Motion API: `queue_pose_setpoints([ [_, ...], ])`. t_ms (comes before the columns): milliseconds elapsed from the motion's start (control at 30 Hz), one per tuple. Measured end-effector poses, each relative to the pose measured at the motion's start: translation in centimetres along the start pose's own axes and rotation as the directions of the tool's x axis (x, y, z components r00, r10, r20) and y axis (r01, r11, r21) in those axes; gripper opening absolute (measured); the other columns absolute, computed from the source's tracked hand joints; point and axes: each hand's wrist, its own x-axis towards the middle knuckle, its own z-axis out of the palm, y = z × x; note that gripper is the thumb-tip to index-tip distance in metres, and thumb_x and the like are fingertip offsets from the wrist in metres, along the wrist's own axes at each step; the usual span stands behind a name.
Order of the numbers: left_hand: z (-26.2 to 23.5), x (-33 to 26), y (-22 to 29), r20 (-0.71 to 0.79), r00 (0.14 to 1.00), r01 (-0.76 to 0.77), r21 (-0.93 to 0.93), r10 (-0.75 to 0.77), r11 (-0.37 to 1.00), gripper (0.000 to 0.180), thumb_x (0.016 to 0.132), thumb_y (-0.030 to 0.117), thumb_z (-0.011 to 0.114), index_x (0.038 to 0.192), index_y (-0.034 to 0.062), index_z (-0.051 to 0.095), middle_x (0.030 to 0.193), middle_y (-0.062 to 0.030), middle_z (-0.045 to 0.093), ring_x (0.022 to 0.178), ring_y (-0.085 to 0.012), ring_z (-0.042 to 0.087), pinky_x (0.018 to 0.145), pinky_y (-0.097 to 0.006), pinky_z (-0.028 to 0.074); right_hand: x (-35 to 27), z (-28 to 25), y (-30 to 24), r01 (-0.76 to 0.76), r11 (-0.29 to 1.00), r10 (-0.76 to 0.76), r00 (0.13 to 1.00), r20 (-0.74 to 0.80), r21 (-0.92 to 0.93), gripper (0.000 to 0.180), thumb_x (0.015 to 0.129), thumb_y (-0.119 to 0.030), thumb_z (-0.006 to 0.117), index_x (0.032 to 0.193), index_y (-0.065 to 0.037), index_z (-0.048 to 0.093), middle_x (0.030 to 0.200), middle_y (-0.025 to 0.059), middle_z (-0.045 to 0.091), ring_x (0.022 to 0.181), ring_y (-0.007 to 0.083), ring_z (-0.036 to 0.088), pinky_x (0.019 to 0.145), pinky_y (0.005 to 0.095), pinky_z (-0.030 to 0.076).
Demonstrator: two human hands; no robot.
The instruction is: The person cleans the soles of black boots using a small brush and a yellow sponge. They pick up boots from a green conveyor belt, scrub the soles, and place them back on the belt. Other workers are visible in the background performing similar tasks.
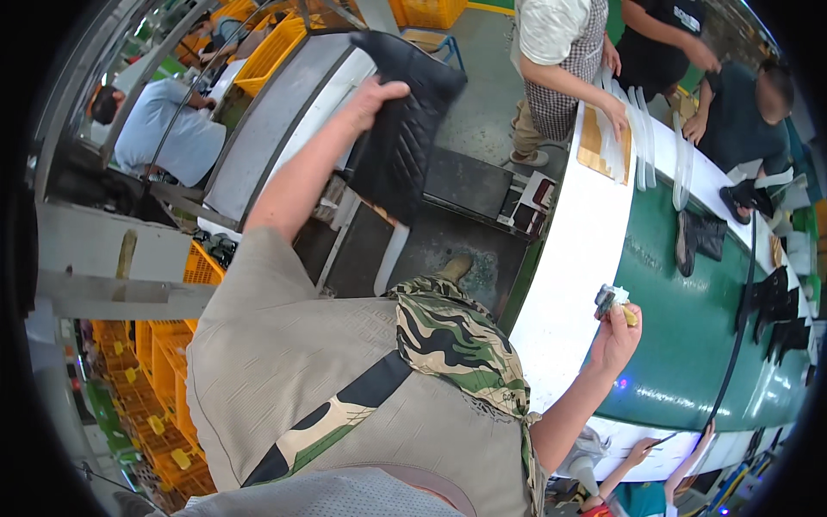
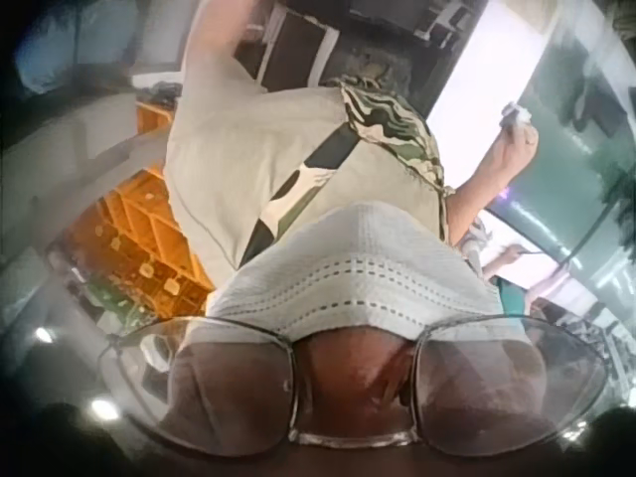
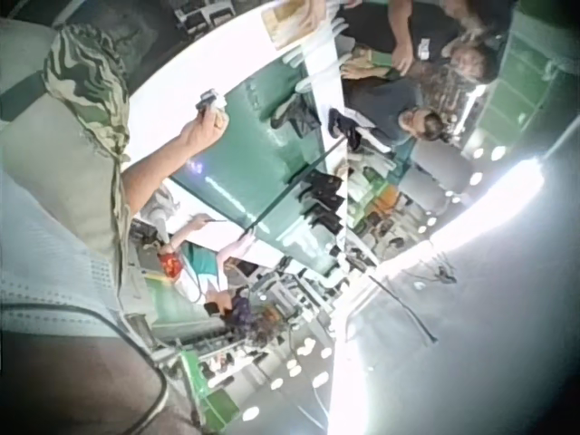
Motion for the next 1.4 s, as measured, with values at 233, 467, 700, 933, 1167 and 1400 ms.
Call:
queue_pose_setpoints([
  [233,-12.6,-0.2,8.5,-0.569,0.784,-0.259,0.066,0.249,0.964,0.048,0.072,0.015,0.086,0.11,-0.0055,0.064,0.098,-0.0134,0.071,0.082,-0.0252,0.07,0.075,-0.039,0.059,1.3,1.3,0.3,-0.019,1.0,0.021,0.997,0.08,-0.024,0.015,0.09,-0.002,0.066,0.094,-0.006,0.052,0.091,0.009,0.062,0.079,0.0175,0.059,0.068,0.0324,0.05],
  [467,-20.8,-3.2,9.5,-0.767,0.619,-0.643,-0.371,0.17,0.669,0.032,0.081,0.004,0.076,0.11,-0.0022,0.063,0.103,-0.0177,0.069,0.089,-0.0321,0.07,0.078,-0.047,0.061,2.4,2.0,0.7,-0.036,0.999,0.036,0.994,0.102,0.004,0.018,0.089,-0.001,0.068,0.092,-0.008,0.052,0.089,0.0072,0.061,0.074,0.016,0.058,0.066,0.0316,0.051],
  [700,-22.1,-6.9,5.9,-0.979,0.14,-0.791,-0.202,-0.15,0.578,0.041,0.085,0.02,0.075,0.115,-0.0039,0.06,0.113,-0.0144,0.069,0.095,-0.0327,0.069,0.08,-0.047,0.06,3.4,1.9,1.5,-0.043,0.999,0.043,0.999,0.029,-0.013,0.017,0.089,0.0,0.067,0.093,-0.008,0.052,0.088,0.0067,0.06,0.074,0.0157,0.058,0.066,0.0306,0.051],
  [933,-24.6,-9.4,4.2,-0.872,-0.229,-0.642,-0.199,-0.433,0.741,0.049,0.084,0.033,0.074,0.114,-0.0053,0.065,0.121,-0.017,0.066,0.106,-0.032,0.066,0.093,-0.039,0.052,3.9,2.3,3.2,-0.093,0.995,0.092,0.995,-0.022,-0.038,0.017,0.089,0.0,0.067,0.095,-0.007,0.051,0.086,0.0074,0.06,0.071,0.0167,0.059,0.064,0.0312,0.052],
  [1167,-30.3,-9.8,0.4,-0.865,-0.175,-0.679,-0.24,-0.471,0.694,0.05,0.088,0.039,0.068,0.115,-0.0024,0.066,0.13,-0.017,0.062,0.114,-0.0321,0.062,0.097,-0.038,0.048,5.2,4.0,4.9,-0.167,0.986,0.166,0.985,-0.039,-0.022,0.019,0.088,0.0,0.069,0.095,-0.006,0.052,0.082,0.008,0.062,0.068,0.0182,0.061,0.062,0.0338,0.055],
  [1400,-27.9,-8.3,0.7,-0.76,-0.364,-0.564,-0.281,-0.539,0.776,0.047,0.088,0.042,0.066,0.11,0.0001,0.069,0.13,-0.0176,0.062,0.114,-0.0312,0.062,0.099,-0.038,0.046,6.8,7.4,5.0,-0.139,0.989,0.138,0.99,-0.025,-0.046,0.018,0.088,-0.001,0.069,0.093,-0.006,0.052,0.084,0.0088,0.063,0.071,0.019,0.062,0.062,0.0343,0.055],
])
